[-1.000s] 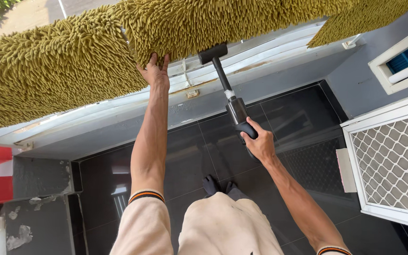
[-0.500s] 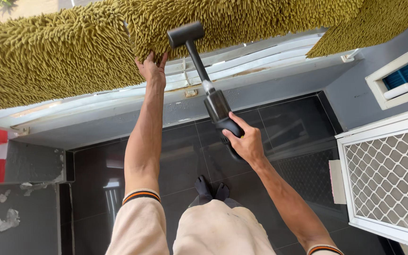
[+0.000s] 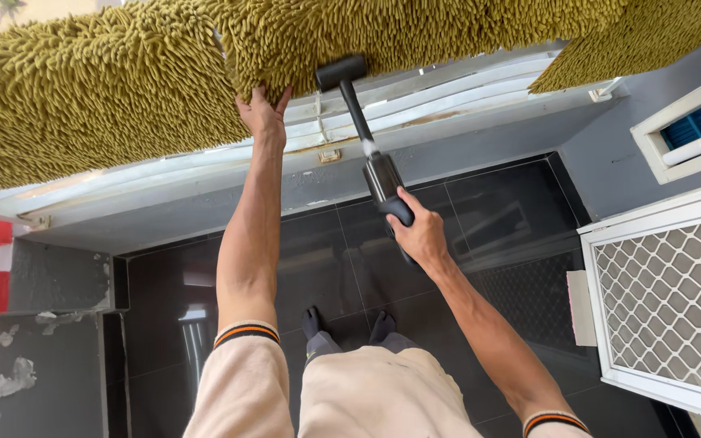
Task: The person uses a handheld vacuum cleaner to clean a yellow shag rug hanging over a balcony railing. They systematically move the vacuum nozzle across the rug's surface, occasionally adjusting the rug's position with their hands to ensure thorough cleaning.
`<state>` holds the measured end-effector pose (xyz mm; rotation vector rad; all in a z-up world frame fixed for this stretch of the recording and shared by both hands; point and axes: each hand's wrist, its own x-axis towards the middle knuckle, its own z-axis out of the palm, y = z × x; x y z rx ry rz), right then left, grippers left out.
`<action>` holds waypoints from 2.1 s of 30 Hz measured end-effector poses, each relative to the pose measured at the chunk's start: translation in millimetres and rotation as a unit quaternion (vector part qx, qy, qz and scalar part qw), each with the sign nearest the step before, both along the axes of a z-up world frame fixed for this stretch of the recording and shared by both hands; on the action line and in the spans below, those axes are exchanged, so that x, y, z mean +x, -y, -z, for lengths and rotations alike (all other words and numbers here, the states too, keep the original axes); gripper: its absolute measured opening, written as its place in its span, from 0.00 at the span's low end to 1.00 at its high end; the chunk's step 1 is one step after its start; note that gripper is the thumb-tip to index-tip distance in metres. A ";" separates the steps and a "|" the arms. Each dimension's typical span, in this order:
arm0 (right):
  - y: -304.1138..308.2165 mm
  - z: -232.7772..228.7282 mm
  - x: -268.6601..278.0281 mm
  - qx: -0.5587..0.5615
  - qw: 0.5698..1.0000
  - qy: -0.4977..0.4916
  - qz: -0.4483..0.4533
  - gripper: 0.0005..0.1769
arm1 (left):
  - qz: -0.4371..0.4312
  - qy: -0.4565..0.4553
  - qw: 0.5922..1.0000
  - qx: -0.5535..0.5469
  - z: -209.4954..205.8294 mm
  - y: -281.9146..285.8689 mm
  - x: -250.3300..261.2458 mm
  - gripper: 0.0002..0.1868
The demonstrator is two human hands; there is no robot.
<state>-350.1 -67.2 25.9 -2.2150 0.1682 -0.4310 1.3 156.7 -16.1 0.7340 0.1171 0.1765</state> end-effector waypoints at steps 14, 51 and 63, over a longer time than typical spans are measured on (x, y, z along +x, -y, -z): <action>-66.7 -51.1 54.8 0.013 0.998 0.054 0.022 0.31 | 0.044 0.007 0.993 0.107 29.8 -32.2 44.6 0.16; -169.2 -10.3 22.2 0.021 0.998 0.005 0.053 0.33 | 0.200 -0.003 0.980 -0.007 19.5 -55.7 37.5 0.21; -194.8 -52.2 53.2 0.002 0.996 0.080 0.051 0.32 | 0.275 -0.026 0.959 0.055 5.6 -80.0 34.3 0.44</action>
